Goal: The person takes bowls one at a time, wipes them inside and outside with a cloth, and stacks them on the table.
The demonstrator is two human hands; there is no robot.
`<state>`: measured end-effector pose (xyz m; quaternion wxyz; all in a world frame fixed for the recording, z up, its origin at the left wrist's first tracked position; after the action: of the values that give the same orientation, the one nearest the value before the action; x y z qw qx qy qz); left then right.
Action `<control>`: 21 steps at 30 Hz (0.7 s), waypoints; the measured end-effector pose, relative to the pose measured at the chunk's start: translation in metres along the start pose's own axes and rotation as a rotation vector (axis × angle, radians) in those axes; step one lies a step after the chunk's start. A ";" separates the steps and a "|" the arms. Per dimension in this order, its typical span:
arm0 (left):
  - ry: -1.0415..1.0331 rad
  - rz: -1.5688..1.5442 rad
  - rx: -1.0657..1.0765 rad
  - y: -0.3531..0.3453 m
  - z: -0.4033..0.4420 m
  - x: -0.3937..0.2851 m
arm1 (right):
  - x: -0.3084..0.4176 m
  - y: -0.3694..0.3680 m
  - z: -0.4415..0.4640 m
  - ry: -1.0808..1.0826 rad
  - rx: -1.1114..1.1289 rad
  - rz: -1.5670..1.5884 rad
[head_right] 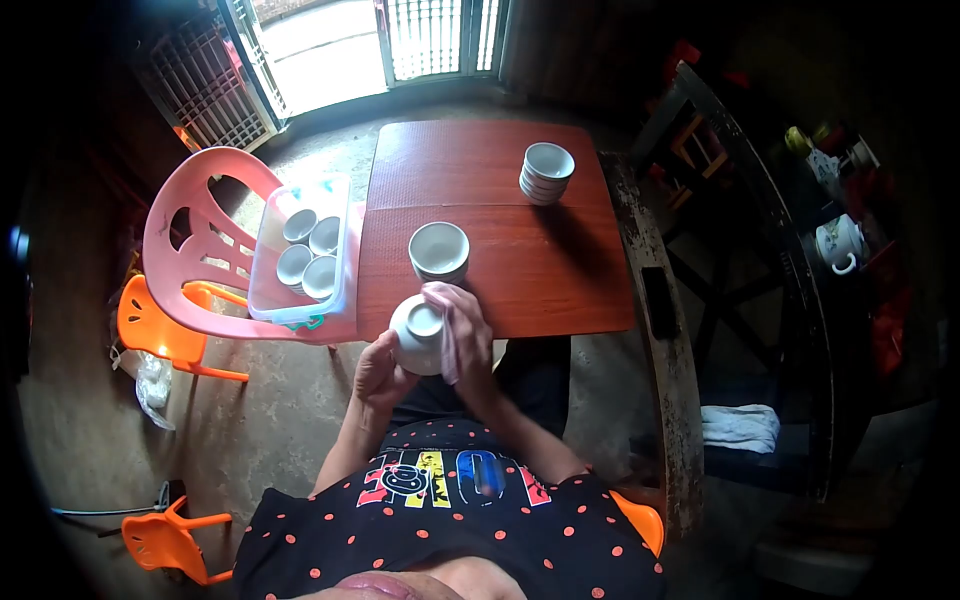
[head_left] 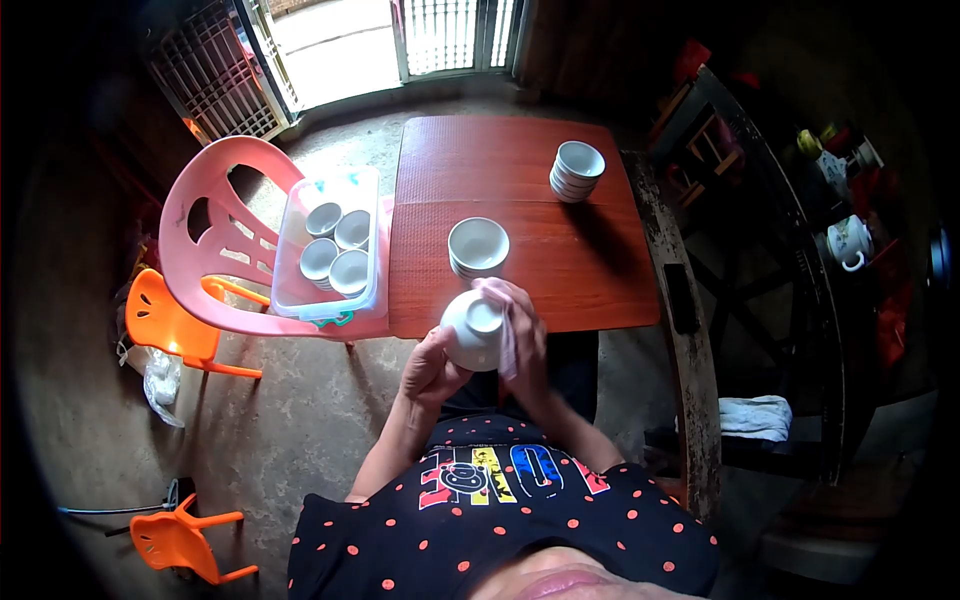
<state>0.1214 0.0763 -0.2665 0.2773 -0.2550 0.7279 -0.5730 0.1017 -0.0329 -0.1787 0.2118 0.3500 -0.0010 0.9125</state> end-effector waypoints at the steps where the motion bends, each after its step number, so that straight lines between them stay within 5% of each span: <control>1: -0.013 0.008 -0.024 -0.007 -0.001 0.001 | 0.002 -0.002 -0.010 -0.246 -0.018 -0.165; 4: -0.072 0.081 -0.063 -0.014 -0.003 0.000 | 0.020 -0.003 -0.022 -0.158 -0.164 -0.201; 7: 0.014 0.149 0.068 -0.013 -0.008 0.000 | -0.001 -0.001 0.007 -0.274 0.136 0.215; 9: 0.198 0.169 0.129 -0.032 -0.015 0.012 | -0.004 -0.011 0.022 -0.499 0.562 0.407; 11: 0.206 0.328 0.008 -0.010 -0.017 0.023 | -0.007 -0.015 0.015 -0.623 0.855 0.539; 15: 0.102 0.443 0.014 -0.012 -0.016 0.020 | -0.033 -0.003 0.005 -0.598 0.384 0.644; 18: -0.179 0.786 -0.017 -0.021 -0.010 0.011 | -0.037 0.009 -0.029 -0.414 -0.156 0.228; 20: -0.165 1.003 -0.037 -0.018 -0.010 0.012 | -0.065 -0.002 -0.048 -0.576 -0.106 0.488; 21: -0.076 0.839 0.011 -0.018 -0.012 0.014 | -0.070 0.000 -0.042 -0.521 0.032 0.578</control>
<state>0.1042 0.0714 -0.2479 0.5147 0.0441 0.7547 -0.4043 0.1218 -0.0542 -0.2549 -0.0667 0.5587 -0.1392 0.8149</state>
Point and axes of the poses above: each hand's wrist, its own z-axis towards the middle knuckle, its own y-axis out of the back of the hand, x = y × z, the point moved 7 cm from there along z, towards the middle knuckle, and after that the axes turned 6 degrees about -x, right-handed, at the moved point
